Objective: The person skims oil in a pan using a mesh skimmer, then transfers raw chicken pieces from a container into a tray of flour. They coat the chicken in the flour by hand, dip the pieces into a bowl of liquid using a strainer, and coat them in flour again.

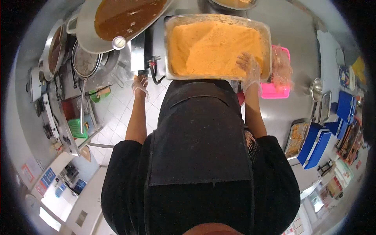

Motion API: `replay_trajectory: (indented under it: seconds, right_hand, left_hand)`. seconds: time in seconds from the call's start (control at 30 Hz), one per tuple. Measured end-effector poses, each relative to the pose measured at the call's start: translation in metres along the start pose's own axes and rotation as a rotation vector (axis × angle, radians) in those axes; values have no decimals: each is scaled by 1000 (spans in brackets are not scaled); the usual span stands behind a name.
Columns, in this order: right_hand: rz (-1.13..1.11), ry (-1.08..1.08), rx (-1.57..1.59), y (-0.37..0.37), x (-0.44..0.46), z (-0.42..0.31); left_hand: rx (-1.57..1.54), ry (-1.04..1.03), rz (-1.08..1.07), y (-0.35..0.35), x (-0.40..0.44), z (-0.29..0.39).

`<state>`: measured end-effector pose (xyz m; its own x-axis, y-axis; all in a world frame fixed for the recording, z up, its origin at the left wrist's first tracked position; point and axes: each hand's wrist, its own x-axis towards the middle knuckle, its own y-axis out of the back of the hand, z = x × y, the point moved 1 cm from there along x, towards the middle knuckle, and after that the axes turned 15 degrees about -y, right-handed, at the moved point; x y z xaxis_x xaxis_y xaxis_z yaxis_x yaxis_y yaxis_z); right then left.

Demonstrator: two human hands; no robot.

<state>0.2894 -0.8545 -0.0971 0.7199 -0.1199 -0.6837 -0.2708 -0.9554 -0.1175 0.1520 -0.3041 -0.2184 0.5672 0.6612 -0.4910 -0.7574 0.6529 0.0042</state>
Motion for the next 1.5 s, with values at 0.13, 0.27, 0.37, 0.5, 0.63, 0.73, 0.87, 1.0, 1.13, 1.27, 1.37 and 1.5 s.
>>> replay_trajectory:
  seconds: [0.13,0.27,0.37,0.5,0.63,0.73,0.87,1.0,1.13,1.27,1.37,1.5]
  right_hand:
    - [-40,47,15,10,21,-15]
    - [-37,0,56,11,36,-38]
    - [-80,4,78,8,32,-56]
    - [-184,-16,133,18,63,-51]
    - [-234,-54,133,25,66,-56]
    - [-266,-55,171,28,70,-53]
    - [-288,-98,90,35,76,-60]
    - [-259,57,-100,34,82,-133]
    - [-290,422,-416,26,139,-228]
    - [250,856,-1147,-8,252,-329]
    - [362,1242,-1619,-44,297,-381]
    - [171,1291,-1971,-60,368,-384]
  left_hand:
    - [-16,-44,27,-5,-18,-5]
    - [65,-69,71,-22,-36,1]
    - [82,-113,28,-30,-46,7]
    - [329,-119,97,-73,-77,33]
    - [464,-128,87,-101,-99,45]
    - [562,-184,73,-117,-111,52]
    - [653,-319,75,-129,-109,53]
    - [734,-488,92,-157,-126,63]
    - [612,-622,108,-153,-150,58]
    - [561,-650,125,-144,-194,50]
    - [559,-595,179,-117,-222,24]
    - [600,-497,301,-83,-264,-7]
